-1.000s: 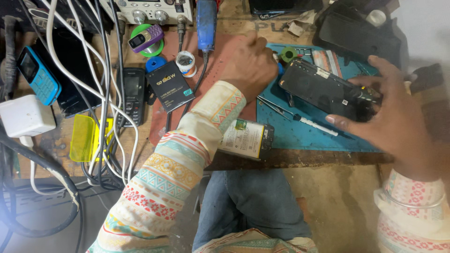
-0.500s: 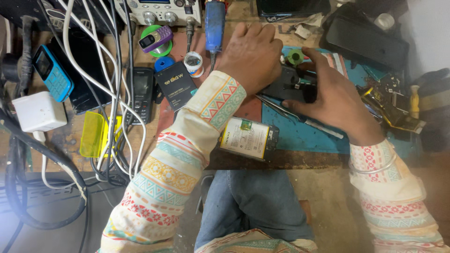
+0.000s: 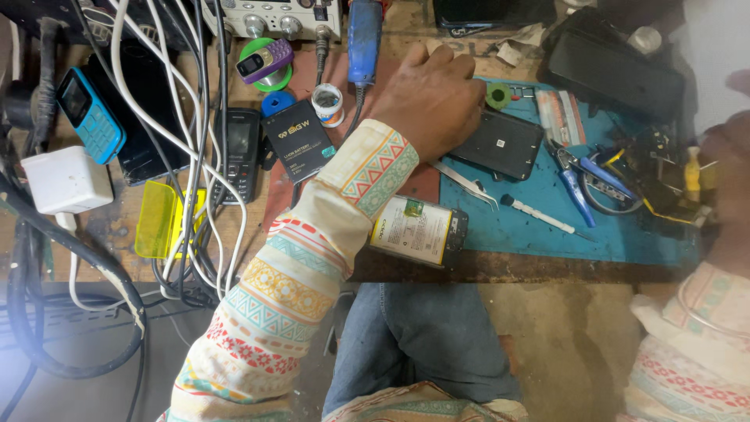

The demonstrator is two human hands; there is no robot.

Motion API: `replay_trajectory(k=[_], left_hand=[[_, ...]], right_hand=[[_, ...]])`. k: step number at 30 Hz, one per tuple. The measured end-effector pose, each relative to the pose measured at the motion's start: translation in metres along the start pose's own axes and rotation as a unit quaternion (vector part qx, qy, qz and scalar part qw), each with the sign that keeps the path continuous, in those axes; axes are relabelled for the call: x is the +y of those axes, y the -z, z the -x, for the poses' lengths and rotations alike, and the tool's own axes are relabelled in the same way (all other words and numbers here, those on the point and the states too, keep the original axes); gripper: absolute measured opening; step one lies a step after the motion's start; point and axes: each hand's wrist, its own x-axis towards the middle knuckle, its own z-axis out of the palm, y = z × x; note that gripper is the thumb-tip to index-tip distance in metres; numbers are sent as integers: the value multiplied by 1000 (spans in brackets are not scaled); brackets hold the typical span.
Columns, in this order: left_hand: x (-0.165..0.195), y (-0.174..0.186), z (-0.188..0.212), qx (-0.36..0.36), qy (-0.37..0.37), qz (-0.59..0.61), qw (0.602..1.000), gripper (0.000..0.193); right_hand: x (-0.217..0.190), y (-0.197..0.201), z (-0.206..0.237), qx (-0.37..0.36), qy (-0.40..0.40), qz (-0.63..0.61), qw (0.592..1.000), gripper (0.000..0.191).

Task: The person removes the battery from a disassembled smartphone using a prying tool, then uses a green screwdriver to work on the phone's frame. The person handles the phone, battery, and tools throughout the clip.

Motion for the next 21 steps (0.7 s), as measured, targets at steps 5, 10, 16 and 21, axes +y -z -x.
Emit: replay_trajectory(k=[5, 10, 16, 21], left_hand=[[12, 0, -3, -2, -20, -5, 1000, 24], [7, 30, -1, 28, -10, -20, 999, 17], [5, 117, 70, 35, 97, 36, 994, 13], [66, 132, 146, 15, 297, 74, 952, 57]], right_hand=[[30, 17, -1, 11, -61, -178, 982, 32], [64, 19, 13, -24, -99, -394, 913, 20], [50, -20, 54, -90, -139, -493, 854, 13], [6, -60, 97, -162, -179, -541, 805, 17]])
